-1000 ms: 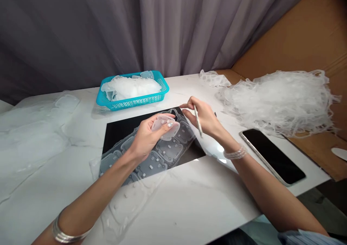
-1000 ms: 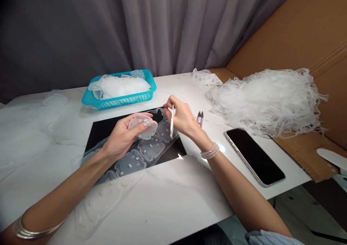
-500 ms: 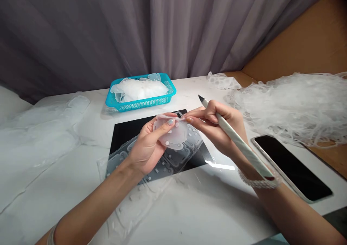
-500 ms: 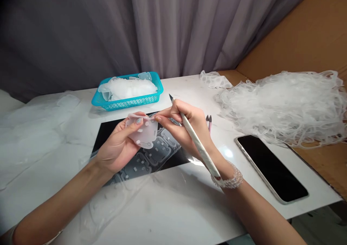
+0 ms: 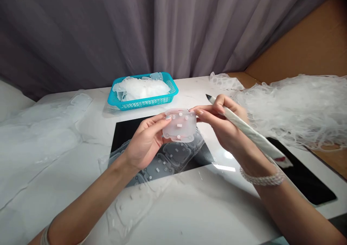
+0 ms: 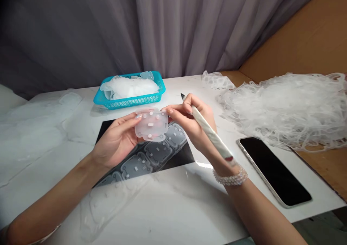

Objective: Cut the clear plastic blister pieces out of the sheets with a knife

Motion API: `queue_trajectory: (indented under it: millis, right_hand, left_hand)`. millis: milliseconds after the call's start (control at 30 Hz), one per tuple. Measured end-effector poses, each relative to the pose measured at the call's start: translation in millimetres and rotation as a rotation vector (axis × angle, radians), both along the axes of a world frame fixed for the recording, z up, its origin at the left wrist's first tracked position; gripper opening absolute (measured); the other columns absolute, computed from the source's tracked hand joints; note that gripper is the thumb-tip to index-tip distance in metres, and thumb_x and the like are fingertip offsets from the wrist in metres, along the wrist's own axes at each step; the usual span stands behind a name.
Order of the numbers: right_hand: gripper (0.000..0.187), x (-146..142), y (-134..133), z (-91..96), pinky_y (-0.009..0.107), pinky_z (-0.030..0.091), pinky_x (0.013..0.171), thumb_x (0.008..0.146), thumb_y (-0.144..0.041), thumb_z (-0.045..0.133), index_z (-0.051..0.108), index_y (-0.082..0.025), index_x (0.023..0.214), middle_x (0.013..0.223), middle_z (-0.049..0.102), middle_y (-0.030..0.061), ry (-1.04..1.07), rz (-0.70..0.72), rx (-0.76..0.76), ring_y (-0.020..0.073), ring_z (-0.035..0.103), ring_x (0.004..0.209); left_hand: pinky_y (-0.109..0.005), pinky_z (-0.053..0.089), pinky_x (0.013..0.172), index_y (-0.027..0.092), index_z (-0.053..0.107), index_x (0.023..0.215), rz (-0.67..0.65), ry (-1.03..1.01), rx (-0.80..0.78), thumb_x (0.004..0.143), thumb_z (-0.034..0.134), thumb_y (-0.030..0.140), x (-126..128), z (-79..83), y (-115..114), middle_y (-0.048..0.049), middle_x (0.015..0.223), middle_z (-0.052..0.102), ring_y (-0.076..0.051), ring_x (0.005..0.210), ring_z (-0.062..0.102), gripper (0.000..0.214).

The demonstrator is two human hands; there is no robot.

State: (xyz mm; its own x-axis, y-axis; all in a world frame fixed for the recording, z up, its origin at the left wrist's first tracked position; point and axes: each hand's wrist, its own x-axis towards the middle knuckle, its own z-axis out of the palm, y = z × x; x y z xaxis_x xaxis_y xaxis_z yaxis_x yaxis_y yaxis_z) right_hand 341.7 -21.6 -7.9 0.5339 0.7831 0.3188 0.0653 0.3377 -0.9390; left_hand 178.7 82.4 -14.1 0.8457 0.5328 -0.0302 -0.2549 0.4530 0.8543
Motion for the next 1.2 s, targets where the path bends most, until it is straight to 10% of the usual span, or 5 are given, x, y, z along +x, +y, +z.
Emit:
queue_trajectory:
  millis: [367, 733, 867, 1200]
  right_hand:
    - [0.050, 0.3, 2.5, -3.5, 0.023, 0.043, 0.056, 0.074, -0.023, 0.085, 0.035, -0.022, 0.067, 0.059, 0.034, -0.0082, 0.183, 0.196, -0.153, 0.0090, 0.042, 0.057]
    - [0.045, -7.5, 1.7, -11.1, 0.037, 0.055, 0.075, 0.083, -0.029, 0.076, 0.035, -0.025, 0.066, 0.077, 0.069, 0.0030, -0.268, -0.153, -0.056, 0.0243, 0.071, 0.088]
    - [0.044, -16.0, -4.3, -7.0, 0.035, 0.054, 0.069, 0.087, -0.027, 0.071, 0.034, -0.024, 0.063, 0.076, 0.071, 0.0033, -0.516, 0.084, -0.185, 0.0271, 0.073, 0.091]
    - [0.026, 26.2, -7.8, 10.1, 0.042, 0.057, 0.074, 0.089, -0.046, 0.064, 0.047, -0.029, 0.080, 0.080, 0.073, 0.0040, 0.008, -0.135, 0.060, 0.0288, 0.073, 0.087]
  left_hand:
    - [-0.037, 0.061, 0.083, 0.012, 0.073, 0.107, 0.049, 0.075, -0.093, 0.095, 0.056, 0.022, -3.0, 11.5, -2.9, -0.0143, 0.129, 0.066, -0.032, 0.118, 0.063, 0.023]
    - [-0.050, 0.050, 0.103, 0.018, 0.056, 0.130, 0.215, 0.198, -0.331, 0.088, 0.064, 0.038, 0.5, 4.0, -6.0, -0.0174, 0.139, 0.058, -0.034, 0.126, 0.058, 0.047]
    - [-0.048, 0.050, 0.103, 0.010, 0.061, 0.124, 0.039, 0.089, -0.430, 0.093, 0.050, 0.051, 1.3, 1.7, -3.6, -0.0202, 0.128, 0.065, -0.035, 0.123, 0.060, 0.053]
    - [-0.056, 0.050, 0.102, 0.010, 0.066, 0.119, 0.058, 0.072, -0.460, 0.093, 0.048, 0.045, -0.4, 3.4, -1.8, -0.0189, 0.136, 0.062, -0.037, 0.126, 0.058, 0.047]
